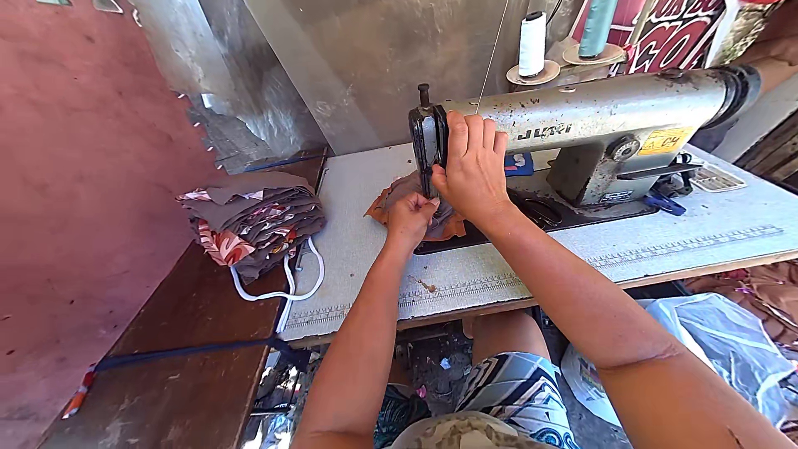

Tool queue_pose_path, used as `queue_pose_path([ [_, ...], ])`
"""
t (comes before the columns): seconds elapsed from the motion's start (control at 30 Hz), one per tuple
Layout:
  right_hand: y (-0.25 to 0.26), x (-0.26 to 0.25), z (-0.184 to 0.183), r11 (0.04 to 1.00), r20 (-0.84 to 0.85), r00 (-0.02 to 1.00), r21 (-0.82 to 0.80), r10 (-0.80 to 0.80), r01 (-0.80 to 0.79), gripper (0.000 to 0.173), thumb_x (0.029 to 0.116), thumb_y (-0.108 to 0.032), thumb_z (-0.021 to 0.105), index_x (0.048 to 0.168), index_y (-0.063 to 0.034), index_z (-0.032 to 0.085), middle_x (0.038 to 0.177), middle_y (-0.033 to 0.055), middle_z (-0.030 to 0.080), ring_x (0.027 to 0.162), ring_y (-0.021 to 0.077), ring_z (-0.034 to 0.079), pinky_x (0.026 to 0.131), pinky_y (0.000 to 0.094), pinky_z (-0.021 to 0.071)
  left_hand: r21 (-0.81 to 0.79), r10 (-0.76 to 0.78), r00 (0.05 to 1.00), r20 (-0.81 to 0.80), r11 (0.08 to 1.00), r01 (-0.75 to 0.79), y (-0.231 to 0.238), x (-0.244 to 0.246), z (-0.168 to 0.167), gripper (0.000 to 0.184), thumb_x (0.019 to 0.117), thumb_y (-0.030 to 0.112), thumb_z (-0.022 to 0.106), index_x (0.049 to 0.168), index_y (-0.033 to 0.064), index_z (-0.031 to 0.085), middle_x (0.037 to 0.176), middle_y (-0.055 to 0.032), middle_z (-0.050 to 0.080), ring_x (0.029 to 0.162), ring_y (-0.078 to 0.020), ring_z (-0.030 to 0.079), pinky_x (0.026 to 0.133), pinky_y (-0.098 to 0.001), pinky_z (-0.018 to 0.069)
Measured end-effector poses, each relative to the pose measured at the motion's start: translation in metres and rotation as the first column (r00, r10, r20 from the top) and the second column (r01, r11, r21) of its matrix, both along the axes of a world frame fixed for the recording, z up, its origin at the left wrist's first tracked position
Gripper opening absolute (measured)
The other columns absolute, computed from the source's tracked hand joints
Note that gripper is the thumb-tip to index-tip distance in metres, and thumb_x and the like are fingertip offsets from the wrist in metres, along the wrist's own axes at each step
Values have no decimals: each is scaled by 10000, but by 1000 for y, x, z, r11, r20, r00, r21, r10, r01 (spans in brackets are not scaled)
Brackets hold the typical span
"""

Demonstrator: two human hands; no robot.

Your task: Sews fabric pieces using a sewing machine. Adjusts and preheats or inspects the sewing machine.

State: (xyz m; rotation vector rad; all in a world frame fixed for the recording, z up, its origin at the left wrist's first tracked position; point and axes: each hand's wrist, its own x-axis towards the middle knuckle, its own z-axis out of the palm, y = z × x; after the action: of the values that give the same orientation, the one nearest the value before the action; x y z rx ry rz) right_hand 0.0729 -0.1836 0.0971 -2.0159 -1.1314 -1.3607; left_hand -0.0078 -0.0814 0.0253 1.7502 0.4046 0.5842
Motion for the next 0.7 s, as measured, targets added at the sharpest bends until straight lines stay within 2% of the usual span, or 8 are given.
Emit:
queue_pose_path([
  [0.2, -27, 1, -2, 974, -252, 943, -1, 219, -227, 690, 843, -182, 767, 1458, -24, 497, 1226, 242, 590, 1145, 451, 565, 871, 577, 468, 400, 33, 997, -65, 917, -4, -12, -24, -9, 170, 1053, 177, 578, 1000, 30, 643, 712, -69, 591, 598, -159, 566, 604, -350, 507],
  [0.3, -54, -9, -30, 937, -528, 778, 127, 341, -324, 401, 959, -186, 653, 1290, 17, 554, 1169, 240, 583, 1047, 385, 612, 856, 548, 528, 630, -19, 999, -51, 775, 47, -24, -58, -1, 181, 1046, 185, 574, 992, 45, 675, 724, -57, 609, 633, -163, 585, 618, -370, 505],
  [0.33, -59, -15, -37, 918, -674, 637, 166, 373, -360, 325, 994, -163, 623, 1246, 34, 568, 1144, 231, 601, 994, 341, 636, 835, 513, 552, 670, -71, 994, -87, 734, 111, -30, -69, 1, 210, 1047, 193, 561, 984, 39, 690, 740, -69, 632, 658, -178, 610, 639, -382, 520],
  [0.4, -61, -27, -45, 837, -883, 140, 360, 449, -412, 251, 1069, -110, 516, 1281, 21, 536, 1122, 168, 645, 906, 231, 678, 803, 416, 583, 679, -224, 938, -265, 647, 347, -49, -91, 9, 269, 1054, 195, 521, 1015, 14, 716, 833, -126, 695, 768, -249, 685, 738, -452, 568],
  [0.47, -61, -36, -41, 711, -763, -380, 636, 522, -300, 259, 1113, -95, 372, 1319, -18, 509, 1039, 117, 677, 820, 198, 718, 771, 370, 626, 600, -372, 802, -467, 532, 597, -74, -113, 14, 270, 1064, 199, 519, 998, 8, 698, 841, -159, 691, 808, -310, 699, 764, -511, 566],
  [0.53, -64, -38, -37, 603, -569, -606, 778, 556, -177, 297, 1124, -126, 325, 1301, -45, 549, 872, 84, 677, 662, 169, 681, 663, 331, 618, 479, -483, 634, -604, 416, 773, -99, -134, 9, 233, 1053, 174, 548, 974, 12, 696, 808, -167, 685, 784, -338, 701, 724, -540, 566],
  [0.63, -70, -33, -43, 546, -530, -619, 817, 580, -187, 272, 1094, -113, 377, 1192, -84, 629, 647, -30, 480, 491, 52, 449, 478, 193, 419, 339, -611, 436, -661, 276, 899, -124, -158, -11, 176, 1026, 120, 577, 997, -10, 693, 799, -203, 688, 766, -384, 709, 673, -573, 562],
  [0.7, -75, -36, -52, 608, -654, -484, 744, 581, -277, 236, 1052, -65, 400, 1026, -98, 632, 582, -64, 363, 451, 21, 325, 447, 176, 296, 396, -640, 436, -633, 217, 892, -126, -165, -14, 175, 1028, 133, 574, 992, -1, 680, 805, -186, 688, 780, -366, 716, 675, -539, 570],
])
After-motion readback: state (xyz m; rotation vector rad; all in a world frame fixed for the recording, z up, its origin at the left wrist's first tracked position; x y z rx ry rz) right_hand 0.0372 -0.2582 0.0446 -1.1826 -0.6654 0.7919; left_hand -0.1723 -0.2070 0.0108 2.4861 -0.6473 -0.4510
